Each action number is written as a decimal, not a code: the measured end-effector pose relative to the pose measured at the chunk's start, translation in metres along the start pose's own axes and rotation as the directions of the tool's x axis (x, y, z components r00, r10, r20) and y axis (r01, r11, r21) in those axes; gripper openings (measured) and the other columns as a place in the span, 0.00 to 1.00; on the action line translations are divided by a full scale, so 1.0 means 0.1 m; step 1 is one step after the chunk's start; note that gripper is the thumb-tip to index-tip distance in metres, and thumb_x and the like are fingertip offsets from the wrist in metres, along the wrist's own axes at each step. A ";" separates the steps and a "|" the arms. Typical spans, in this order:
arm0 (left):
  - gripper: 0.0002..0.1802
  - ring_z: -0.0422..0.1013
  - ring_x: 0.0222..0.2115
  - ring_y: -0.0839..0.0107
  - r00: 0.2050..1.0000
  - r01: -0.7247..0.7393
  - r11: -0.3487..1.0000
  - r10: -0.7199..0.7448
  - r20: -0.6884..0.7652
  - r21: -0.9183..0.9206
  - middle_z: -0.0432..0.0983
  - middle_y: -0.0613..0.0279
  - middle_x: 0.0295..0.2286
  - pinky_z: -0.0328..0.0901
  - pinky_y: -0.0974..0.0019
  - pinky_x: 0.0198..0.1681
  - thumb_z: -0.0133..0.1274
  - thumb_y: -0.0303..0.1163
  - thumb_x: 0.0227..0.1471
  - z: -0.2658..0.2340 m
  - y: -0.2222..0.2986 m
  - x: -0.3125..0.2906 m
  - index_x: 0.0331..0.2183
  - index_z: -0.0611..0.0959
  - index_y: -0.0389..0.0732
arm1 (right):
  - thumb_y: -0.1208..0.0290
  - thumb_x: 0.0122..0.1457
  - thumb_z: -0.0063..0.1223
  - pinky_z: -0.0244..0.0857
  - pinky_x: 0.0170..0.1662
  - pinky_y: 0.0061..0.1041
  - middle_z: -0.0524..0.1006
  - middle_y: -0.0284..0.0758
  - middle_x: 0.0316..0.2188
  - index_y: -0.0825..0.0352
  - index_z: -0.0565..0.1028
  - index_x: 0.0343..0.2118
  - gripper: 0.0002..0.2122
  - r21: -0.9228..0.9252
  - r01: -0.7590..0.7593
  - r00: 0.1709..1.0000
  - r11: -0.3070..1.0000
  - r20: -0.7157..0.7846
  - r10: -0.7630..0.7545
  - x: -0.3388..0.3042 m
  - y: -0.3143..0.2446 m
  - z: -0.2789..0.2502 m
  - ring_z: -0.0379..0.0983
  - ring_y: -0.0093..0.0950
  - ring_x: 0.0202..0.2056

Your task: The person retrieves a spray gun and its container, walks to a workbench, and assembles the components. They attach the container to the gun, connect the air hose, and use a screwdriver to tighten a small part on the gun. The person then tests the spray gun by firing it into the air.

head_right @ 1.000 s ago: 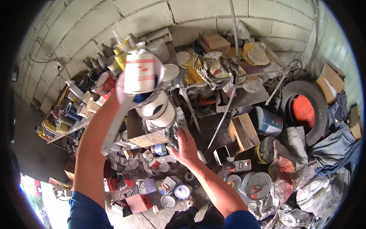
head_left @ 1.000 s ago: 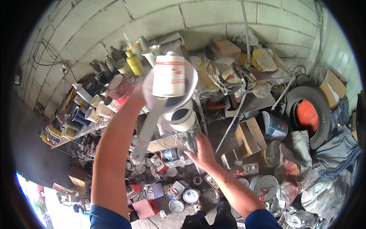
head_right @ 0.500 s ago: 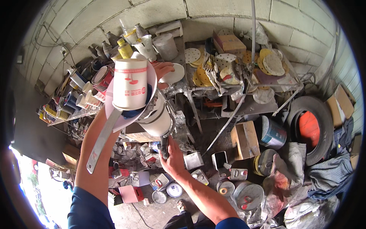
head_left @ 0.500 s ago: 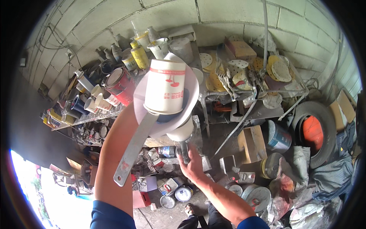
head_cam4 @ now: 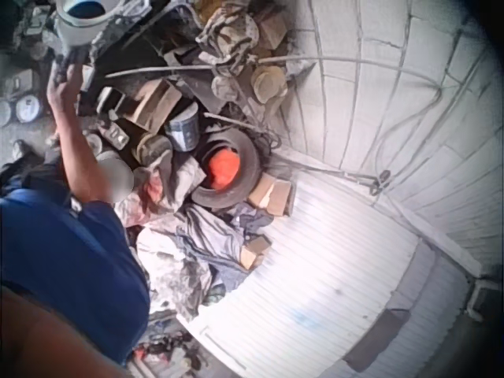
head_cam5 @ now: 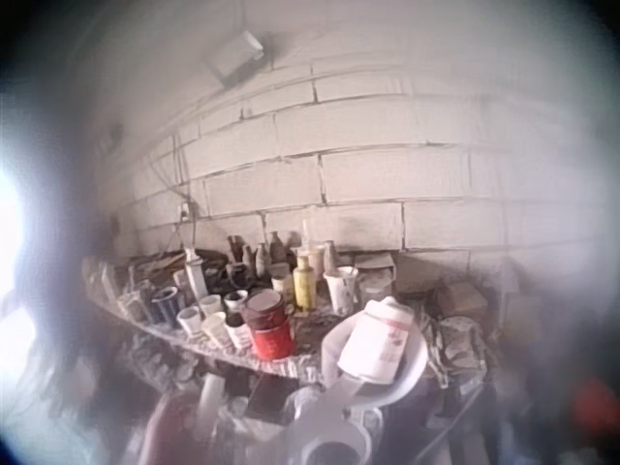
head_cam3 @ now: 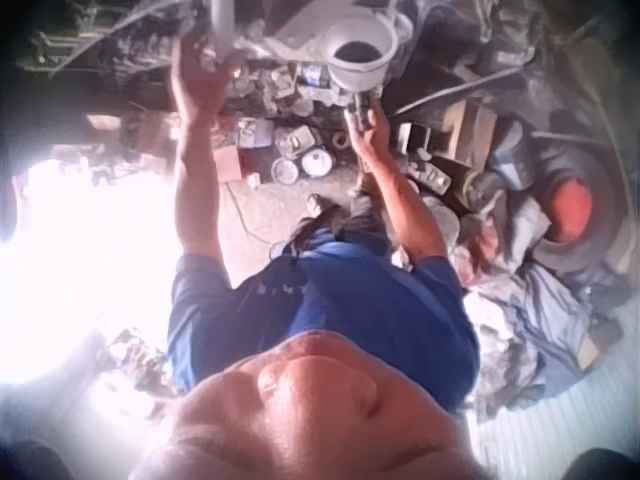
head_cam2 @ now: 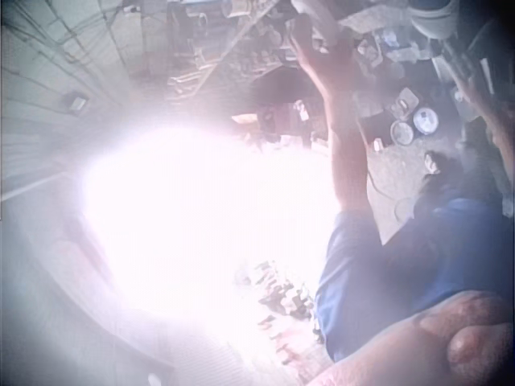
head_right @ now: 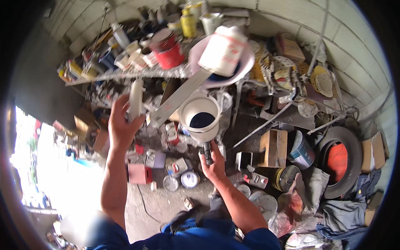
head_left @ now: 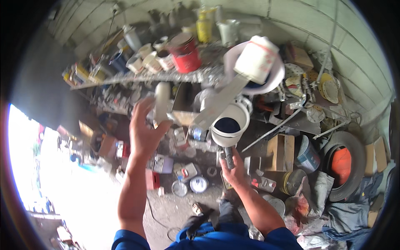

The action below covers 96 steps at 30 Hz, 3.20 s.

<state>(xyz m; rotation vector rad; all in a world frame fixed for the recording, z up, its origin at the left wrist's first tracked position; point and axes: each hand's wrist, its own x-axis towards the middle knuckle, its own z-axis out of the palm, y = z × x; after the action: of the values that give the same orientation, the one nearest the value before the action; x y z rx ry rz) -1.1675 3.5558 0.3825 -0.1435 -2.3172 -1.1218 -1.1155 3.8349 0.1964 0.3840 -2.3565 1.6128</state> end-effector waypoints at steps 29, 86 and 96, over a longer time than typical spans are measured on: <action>0.60 0.61 0.55 0.44 0.511 0.857 0.211 -0.470 -0.720 0.470 0.60 0.42 0.59 0.63 0.46 0.57 0.78 0.49 0.23 -6.56 0.32 -6.81 0.60 0.71 0.46 | 0.79 0.50 0.63 0.73 0.47 0.40 0.78 0.52 0.43 0.74 0.70 0.56 0.27 0.825 0.025 -0.272 0.565 0.549 -0.790 -5.19 -3.99 6.23 0.76 0.51 0.45; 0.30 0.73 0.53 0.59 0.808 0.590 0.777 -0.566 -0.166 0.218 0.77 0.51 0.51 0.67 0.57 0.55 0.59 0.38 0.56 -22.56 -12.41 -6.05 0.58 0.73 0.37 | 0.77 0.49 0.68 0.73 0.36 0.27 0.83 0.39 0.29 0.66 0.79 0.43 0.17 0.140 -0.075 0.408 0.987 0.908 -0.098 -6.10 -11.29 21.09 0.81 0.27 0.31; 0.31 0.75 0.49 0.52 0.577 0.773 0.552 -0.817 0.016 0.312 0.78 0.41 0.48 0.70 0.56 0.52 0.59 0.46 0.55 -22.55 -16.44 -4.64 0.52 0.78 0.33 | 0.80 0.54 0.59 0.67 0.27 0.22 0.77 0.30 0.22 0.70 0.77 0.35 0.06 0.133 -0.644 0.615 0.754 0.677 0.406 -4.32 -10.95 23.12 0.72 0.20 0.22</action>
<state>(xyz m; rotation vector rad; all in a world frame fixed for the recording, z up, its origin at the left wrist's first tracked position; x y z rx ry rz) -0.3302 0.8663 0.1201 1.1010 -2.7167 -1.1696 -0.4687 1.3223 0.1801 0.3131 -2.8129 2.5790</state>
